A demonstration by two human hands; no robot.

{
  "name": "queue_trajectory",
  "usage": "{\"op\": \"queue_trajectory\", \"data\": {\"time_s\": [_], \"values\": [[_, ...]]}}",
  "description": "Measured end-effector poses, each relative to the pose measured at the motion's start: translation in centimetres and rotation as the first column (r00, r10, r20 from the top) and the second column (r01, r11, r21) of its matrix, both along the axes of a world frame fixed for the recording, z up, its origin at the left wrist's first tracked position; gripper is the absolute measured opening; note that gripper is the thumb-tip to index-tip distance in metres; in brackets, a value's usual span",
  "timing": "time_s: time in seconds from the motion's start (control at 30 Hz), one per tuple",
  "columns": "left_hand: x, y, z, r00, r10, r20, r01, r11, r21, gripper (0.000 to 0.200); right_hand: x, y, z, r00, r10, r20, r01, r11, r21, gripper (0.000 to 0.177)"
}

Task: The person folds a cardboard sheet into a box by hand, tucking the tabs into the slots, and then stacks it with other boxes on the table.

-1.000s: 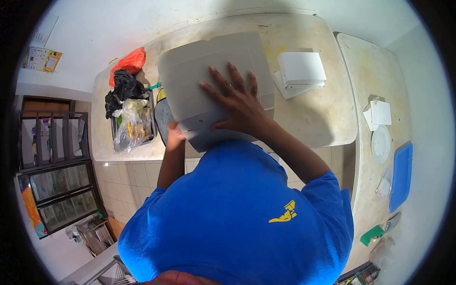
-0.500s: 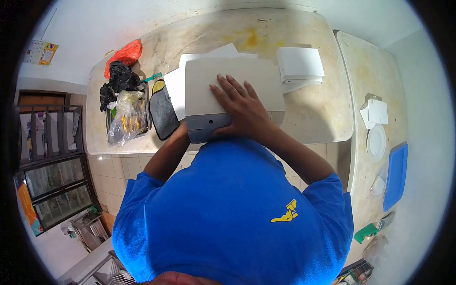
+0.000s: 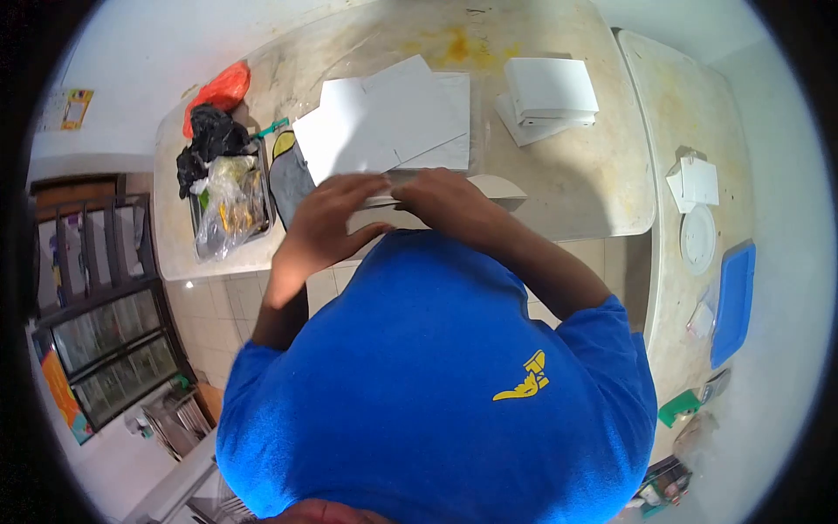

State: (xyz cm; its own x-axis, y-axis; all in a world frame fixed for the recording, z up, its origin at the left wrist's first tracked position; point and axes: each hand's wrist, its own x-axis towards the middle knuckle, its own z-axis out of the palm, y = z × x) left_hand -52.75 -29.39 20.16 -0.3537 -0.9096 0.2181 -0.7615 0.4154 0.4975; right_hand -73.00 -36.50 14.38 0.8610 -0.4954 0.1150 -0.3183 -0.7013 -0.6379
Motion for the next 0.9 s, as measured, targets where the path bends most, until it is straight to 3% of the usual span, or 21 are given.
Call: {"op": "queue_trajectory", "data": {"time_s": [0.03,0.13,0.27,0.37,0.47,0.57,0.67,0.77,0.87,0.9], "values": [[0.2,0.0,-0.6,0.994,0.027,0.105,-0.044,0.986,0.163,0.026,1.0,-0.4,0.5,0.998,0.014,-0.065,-0.013,1.0,0.027,0.018],[1.7,0.0,-0.3,0.958,0.049,0.284,-0.124,0.959,0.253,0.02,1.2,-1.8,1.8,0.987,0.059,-0.149,-0.053,0.998,0.047,0.014],[4.3,0.4,0.2,0.945,0.01,0.326,-0.146,0.908,0.393,0.019,-0.9,-2.4,1.4,0.994,0.049,-0.102,-0.034,0.989,0.144,0.014],[5.5,0.6,-0.2,0.95,-0.05,0.307,-0.105,0.877,0.468,0.019,-1.6,-2.0,1.5,0.987,0.09,-0.135,-0.073,0.99,0.124,0.014],[3.5,0.2,-0.6,0.878,-0.159,0.451,-0.055,0.903,0.425,0.019,-0.5,-1.6,1.1,0.979,0.119,-0.164,-0.104,0.989,0.101,0.014],[0.8,-0.8,-1.3,0.924,-0.225,0.311,0.066,0.892,0.447,0.021,0.8,-0.6,1.2,0.981,0.195,0.01,-0.195,0.981,-0.022,0.012],[1.3,-1.3,-0.9,0.954,-0.213,0.211,0.099,0.888,0.448,0.022,0.4,-1.9,1.9,0.959,0.237,-0.156,-0.213,0.964,0.159,0.011],[3.8,-0.7,-2.5,0.963,-0.186,0.194,0.071,0.874,0.481,0.02,-1.5,-3.2,1.5,0.948,0.203,-0.245,-0.122,0.943,0.309,0.011],[7.6,-1.0,-2.9,0.99,-0.122,0.075,0.056,0.815,0.576,0.02,-4.0,-5.1,-0.5,0.988,0.153,-0.025,-0.14,0.951,0.277,0.011],[7.9,-1.0,-3.0,0.997,-0.075,0.004,0.056,0.77,0.635,0.021,-4.0,-5.5,-1.0,0.987,0.157,-0.041,-0.14,0.953,0.269,0.011]]}}
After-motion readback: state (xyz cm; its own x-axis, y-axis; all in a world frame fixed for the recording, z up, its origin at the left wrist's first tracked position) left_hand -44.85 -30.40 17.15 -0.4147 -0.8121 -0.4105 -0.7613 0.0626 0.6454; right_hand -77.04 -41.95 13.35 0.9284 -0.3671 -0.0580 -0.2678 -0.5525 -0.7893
